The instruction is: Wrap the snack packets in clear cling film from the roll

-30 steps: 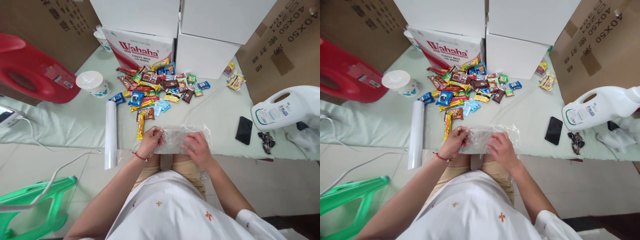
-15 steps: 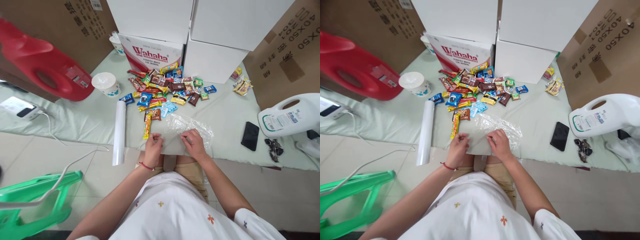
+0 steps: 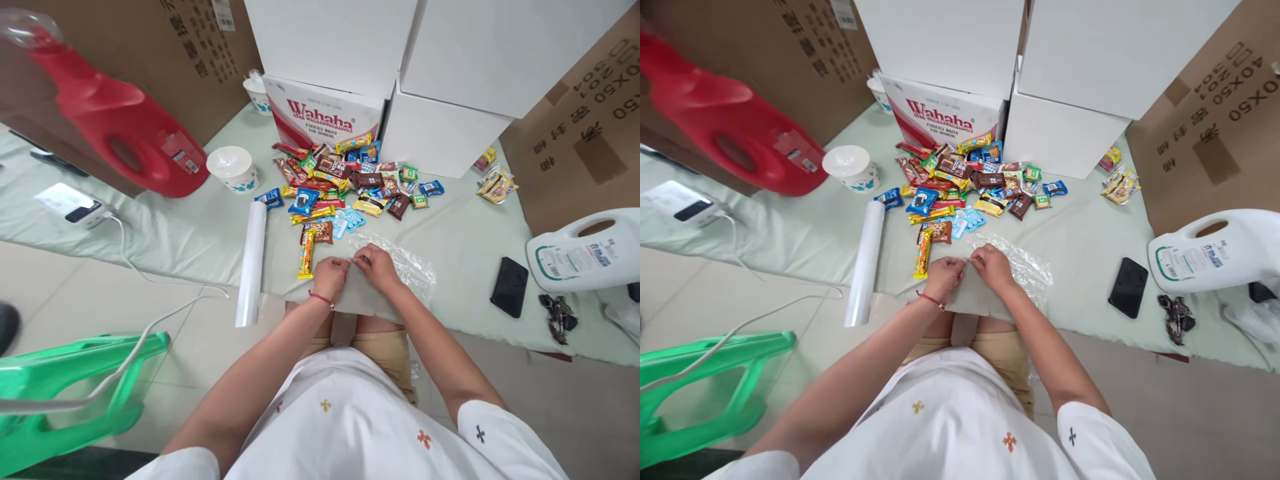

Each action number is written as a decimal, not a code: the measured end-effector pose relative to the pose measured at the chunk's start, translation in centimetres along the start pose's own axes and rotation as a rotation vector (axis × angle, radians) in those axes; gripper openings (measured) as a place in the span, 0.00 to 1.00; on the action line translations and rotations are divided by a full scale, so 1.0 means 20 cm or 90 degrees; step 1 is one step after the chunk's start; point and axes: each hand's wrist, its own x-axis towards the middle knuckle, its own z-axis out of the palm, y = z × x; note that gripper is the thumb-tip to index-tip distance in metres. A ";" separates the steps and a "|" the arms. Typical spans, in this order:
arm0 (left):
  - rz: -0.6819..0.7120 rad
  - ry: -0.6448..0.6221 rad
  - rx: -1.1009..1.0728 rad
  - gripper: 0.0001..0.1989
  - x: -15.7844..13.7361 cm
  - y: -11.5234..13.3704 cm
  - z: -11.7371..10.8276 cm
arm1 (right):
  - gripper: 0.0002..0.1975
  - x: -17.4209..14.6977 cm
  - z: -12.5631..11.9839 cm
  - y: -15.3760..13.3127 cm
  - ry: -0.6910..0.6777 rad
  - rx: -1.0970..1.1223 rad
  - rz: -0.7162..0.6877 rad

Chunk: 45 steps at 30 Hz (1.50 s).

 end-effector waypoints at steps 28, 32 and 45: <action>0.678 -0.117 0.556 0.08 -0.26 0.14 0.17 | 0.20 0.03 -0.50 0.20 0.125 0.525 0.394; 0.577 -0.196 0.725 0.08 -0.14 -0.03 0.16 | 0.17 0.14 -0.59 0.31 0.188 0.503 0.415; 0.621 0.012 0.571 0.08 -0.25 0.01 0.14 | 0.36 -0.29 -0.53 0.37 0.204 0.026 0.402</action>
